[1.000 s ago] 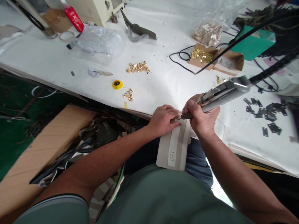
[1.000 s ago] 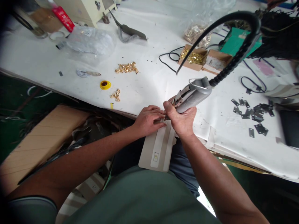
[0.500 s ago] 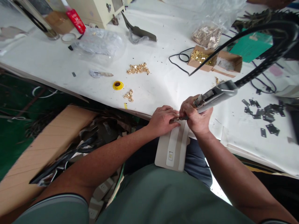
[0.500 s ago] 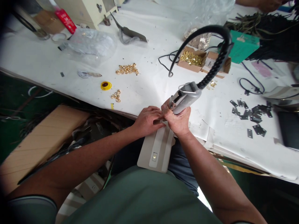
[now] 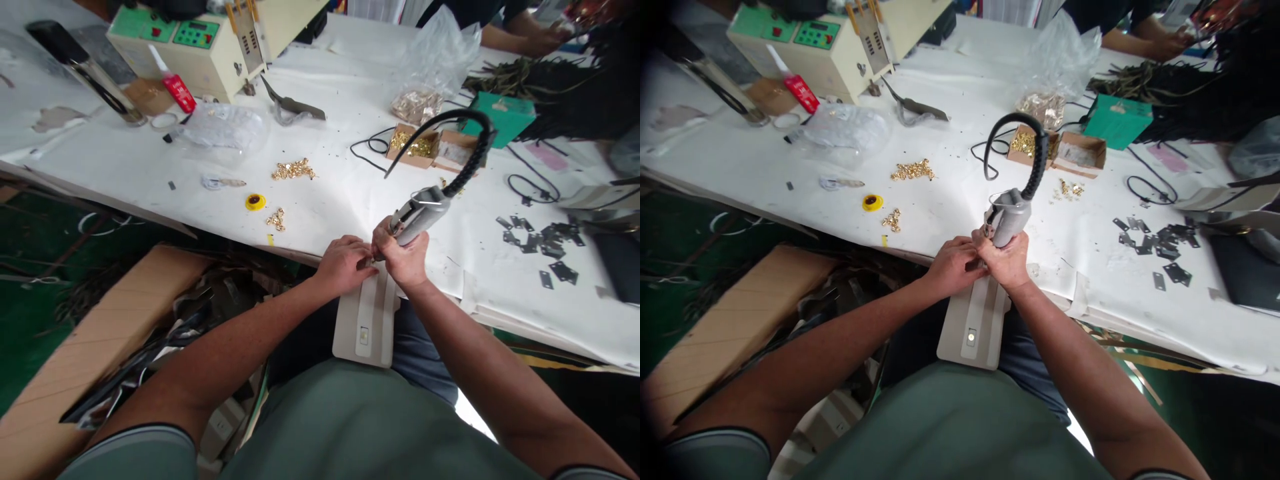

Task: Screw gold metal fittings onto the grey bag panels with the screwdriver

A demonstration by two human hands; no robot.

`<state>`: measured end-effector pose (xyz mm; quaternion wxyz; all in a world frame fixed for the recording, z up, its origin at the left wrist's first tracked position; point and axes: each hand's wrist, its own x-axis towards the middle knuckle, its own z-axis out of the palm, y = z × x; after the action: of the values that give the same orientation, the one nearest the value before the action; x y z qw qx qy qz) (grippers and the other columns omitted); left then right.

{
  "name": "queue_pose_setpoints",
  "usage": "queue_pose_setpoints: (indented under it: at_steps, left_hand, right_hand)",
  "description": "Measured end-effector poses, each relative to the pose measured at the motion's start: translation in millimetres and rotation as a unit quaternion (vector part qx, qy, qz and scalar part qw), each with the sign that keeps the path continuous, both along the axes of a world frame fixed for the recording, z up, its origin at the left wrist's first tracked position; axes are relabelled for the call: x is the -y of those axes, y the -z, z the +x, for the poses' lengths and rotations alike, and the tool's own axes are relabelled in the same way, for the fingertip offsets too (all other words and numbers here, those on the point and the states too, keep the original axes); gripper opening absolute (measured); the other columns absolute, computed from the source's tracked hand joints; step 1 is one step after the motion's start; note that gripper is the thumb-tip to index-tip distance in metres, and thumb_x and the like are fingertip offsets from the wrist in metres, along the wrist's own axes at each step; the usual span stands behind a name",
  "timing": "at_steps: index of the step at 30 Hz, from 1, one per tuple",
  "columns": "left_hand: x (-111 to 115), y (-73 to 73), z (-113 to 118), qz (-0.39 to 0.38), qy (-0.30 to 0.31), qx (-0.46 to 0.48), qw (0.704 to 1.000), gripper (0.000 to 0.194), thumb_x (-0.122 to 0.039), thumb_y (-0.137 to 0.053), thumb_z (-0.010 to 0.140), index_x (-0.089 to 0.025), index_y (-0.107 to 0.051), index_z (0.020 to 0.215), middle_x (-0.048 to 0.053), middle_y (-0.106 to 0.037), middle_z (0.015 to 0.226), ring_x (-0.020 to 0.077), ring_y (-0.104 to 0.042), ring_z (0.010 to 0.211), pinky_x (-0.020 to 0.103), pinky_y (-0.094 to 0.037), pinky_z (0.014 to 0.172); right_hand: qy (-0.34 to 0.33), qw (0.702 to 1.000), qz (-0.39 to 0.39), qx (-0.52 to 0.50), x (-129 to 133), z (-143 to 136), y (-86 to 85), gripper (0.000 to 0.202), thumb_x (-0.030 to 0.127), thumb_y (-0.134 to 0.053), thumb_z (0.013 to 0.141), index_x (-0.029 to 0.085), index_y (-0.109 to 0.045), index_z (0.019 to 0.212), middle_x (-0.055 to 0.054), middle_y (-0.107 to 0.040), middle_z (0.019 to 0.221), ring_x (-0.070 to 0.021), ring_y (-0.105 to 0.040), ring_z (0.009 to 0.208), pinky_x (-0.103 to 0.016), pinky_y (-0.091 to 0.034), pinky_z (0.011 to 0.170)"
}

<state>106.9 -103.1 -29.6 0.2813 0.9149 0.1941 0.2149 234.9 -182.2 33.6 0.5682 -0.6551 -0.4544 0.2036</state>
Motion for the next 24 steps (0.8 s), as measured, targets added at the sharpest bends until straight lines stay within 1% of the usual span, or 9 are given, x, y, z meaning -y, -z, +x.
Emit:
queue_pose_setpoints:
  at_steps: [4, 7, 10, 12, 14, 16, 19, 21, 24]
  left_hand:
    - [3.0, -2.9, -0.5, 0.011, -0.005, -0.004, 1.000, 0.023, -0.033, -0.081, 0.083, -0.026, -0.076, 0.104, 0.002, -0.079, 0.116, 0.0282, -0.064, 0.120, 0.046, -0.051, 0.101]
    - [4.5, -3.7, -0.8, 0.008, -0.012, -0.008, 1.000, 0.024, -0.033, -0.083, 0.082, -0.027, -0.077, 0.105, 0.002, -0.079, 0.116, 0.0283, -0.064, 0.121, 0.047, -0.051, 0.103]
    - [4.7, -2.9, -1.1, -0.003, -0.014, 0.001, 1.000, 0.025, -0.033, -0.084, 0.081, -0.026, -0.078, 0.104, 0.002, -0.078, 0.121, 0.0277, -0.063, 0.123, 0.047, -0.051, 0.106]
    - [4.4, -2.4, -1.4, -0.007, -0.012, 0.010, 1.000, 0.026, -0.033, -0.085, 0.080, -0.026, -0.079, 0.105, 0.002, -0.078, 0.122, 0.0279, -0.062, 0.124, 0.048, -0.050, 0.107]
    - [4.1, -2.4, -1.7, -0.009, -0.009, 0.017, 1.000, 0.027, -0.032, -0.086, 0.080, -0.025, -0.079, 0.105, 0.002, -0.078, 0.121, 0.0281, -0.061, 0.124, 0.048, -0.049, 0.108]
    - [3.7, -2.6, -2.0, -0.010, -0.007, 0.024, 1.000, 0.028, -0.030, -0.087, 0.078, -0.024, -0.079, 0.105, 0.003, -0.079, 0.120, 0.0278, -0.061, 0.123, 0.047, -0.048, 0.108]
    - [3.2, -1.6, -2.3, -0.004, -0.011, 0.030, 0.999, 0.027, -0.029, -0.087, 0.078, -0.023, -0.079, 0.103, 0.006, -0.077, 0.121, 0.0277, -0.062, 0.121, 0.046, -0.049, 0.106]
    - [3.6, 0.0, -2.6, 0.007, -0.021, 0.034, 0.999, 0.028, -0.030, -0.088, 0.077, -0.023, -0.079, 0.102, 0.007, -0.074, 0.124, 0.0282, -0.061, 0.120, 0.045, -0.049, 0.106]
    - [7.4, 1.1, -4.3, 0.029, -0.053, 0.044, 0.997, 0.030, -0.033, -0.090, 0.075, -0.023, -0.078, 0.101, 0.009, -0.071, 0.123, 0.0284, -0.058, 0.120, 0.044, -0.049, 0.105]
  right_hand:
    - [0.008, 0.998, 0.033, -0.053, 0.0, -5.0, -9.4, 0.039, 0.054, -0.078, 0.079, 0.025, -0.054, 0.067, 0.002, -0.057, 0.059, -0.0159, -0.053, 0.053, -0.031, -0.046, 0.050]
    - [0.007, 0.998, 0.041, -0.052, -2.7, -4.8, -19.7, 0.045, 0.060, -0.080, 0.076, 0.024, -0.055, 0.066, 0.001, -0.058, 0.059, -0.0167, -0.054, 0.053, -0.032, -0.046, 0.050]
    - [0.071, 0.996, 0.058, 0.008, -6.0, 6.0, -31.3, 0.042, 0.062, -0.077, 0.079, 0.023, -0.060, 0.073, -0.001, -0.063, 0.067, -0.0187, -0.058, 0.060, -0.033, -0.050, 0.057]
    - [0.117, 0.988, 0.020, 0.100, -6.8, 20.8, -34.4, 0.040, 0.061, -0.075, 0.082, 0.023, -0.066, 0.085, -0.003, -0.068, 0.077, -0.0214, -0.063, 0.069, -0.035, -0.051, 0.065]
    - [0.132, 0.965, -0.074, 0.215, -5.3, 39.3, -29.7, 0.043, 0.061, -0.071, 0.085, 0.022, -0.069, 0.101, -0.006, -0.072, 0.090, -0.0249, -0.066, 0.079, -0.036, -0.051, 0.071]
    - [0.119, 0.927, -0.181, 0.306, -2.2, 58.1, -16.9, 0.046, 0.060, -0.065, 0.089, 0.022, -0.069, 0.115, -0.010, -0.072, 0.105, -0.0279, -0.067, 0.087, -0.038, -0.050, 0.075]
    - [0.089, 0.881, -0.286, 0.367, 3.3, 80.2, 8.2, 0.049, 0.054, -0.061, 0.092, 0.022, -0.068, 0.128, -0.014, -0.069, 0.119, -0.0304, -0.067, 0.097, -0.039, -0.049, 0.079]
    - [0.084, 0.863, -0.312, 0.389, 8.9, 88.2, 20.4, 0.049, 0.049, -0.062, 0.091, 0.021, -0.068, 0.130, -0.015, -0.068, 0.120, -0.0326, -0.065, 0.103, -0.041, -0.049, 0.083]
    - [0.115, 0.871, -0.248, 0.409, 28.0, 85.7, 25.9, 0.043, 0.043, -0.062, 0.091, 0.019, -0.070, 0.126, -0.016, -0.068, 0.121, -0.0339, -0.062, 0.112, -0.044, -0.048, 0.092]
